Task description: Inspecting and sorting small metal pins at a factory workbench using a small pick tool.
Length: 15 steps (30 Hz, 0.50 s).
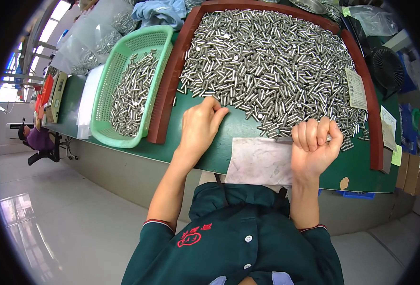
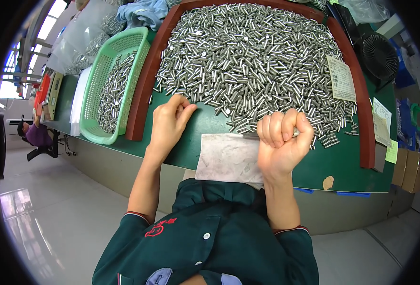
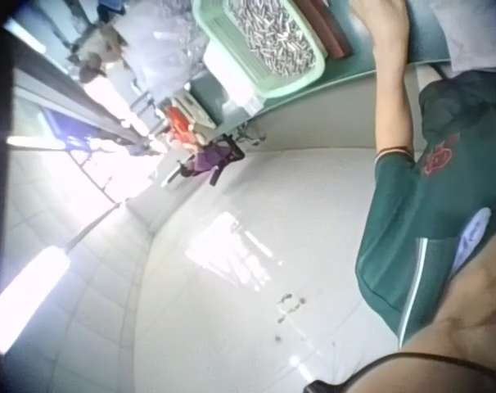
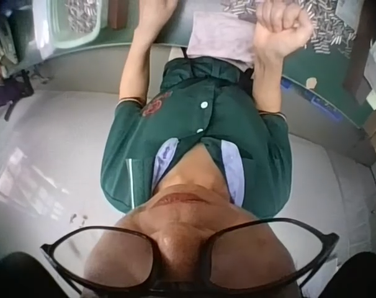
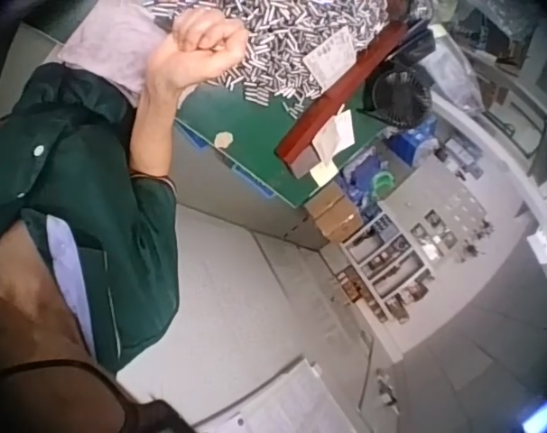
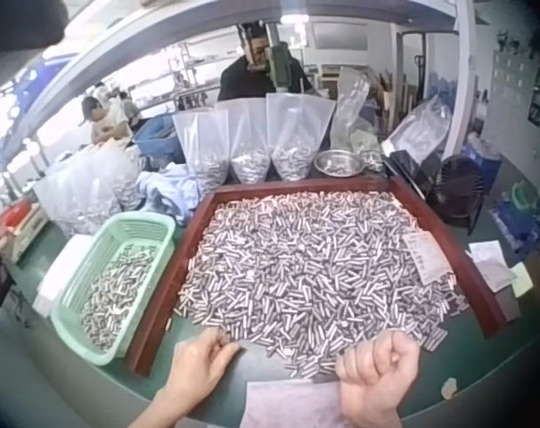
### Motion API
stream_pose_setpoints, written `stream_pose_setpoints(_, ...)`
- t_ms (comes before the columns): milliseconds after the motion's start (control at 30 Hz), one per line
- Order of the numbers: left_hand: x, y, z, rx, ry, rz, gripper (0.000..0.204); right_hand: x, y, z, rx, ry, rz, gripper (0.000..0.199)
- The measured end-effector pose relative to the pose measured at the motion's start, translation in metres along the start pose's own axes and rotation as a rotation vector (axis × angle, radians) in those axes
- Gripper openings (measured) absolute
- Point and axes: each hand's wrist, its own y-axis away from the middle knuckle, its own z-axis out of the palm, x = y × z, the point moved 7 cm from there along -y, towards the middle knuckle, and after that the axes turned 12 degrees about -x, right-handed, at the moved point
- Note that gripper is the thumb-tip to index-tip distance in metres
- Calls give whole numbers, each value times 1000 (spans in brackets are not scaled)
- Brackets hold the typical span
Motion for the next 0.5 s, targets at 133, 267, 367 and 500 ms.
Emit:
stream_pose_setpoints(133, -24, 4, 5, -53, 969, -101, 10, 0, 1, -1, -18, 0, -3, 37)
stream_pose_setpoints(267, -26, 7, 15, -159, 1325, -118, 4, 0, 1, 3, -22, -4, 4, 37)
stream_pose_setpoints(367, -25, 7, 20, -173, 1288, -140, 11, 0, 0, 2, -18, -2, 1, 37)
stream_pose_setpoints(500, -26, 7, 21, -191, 1240, -163, 13, 0, 0, 2, -25, 8, 4, 37)
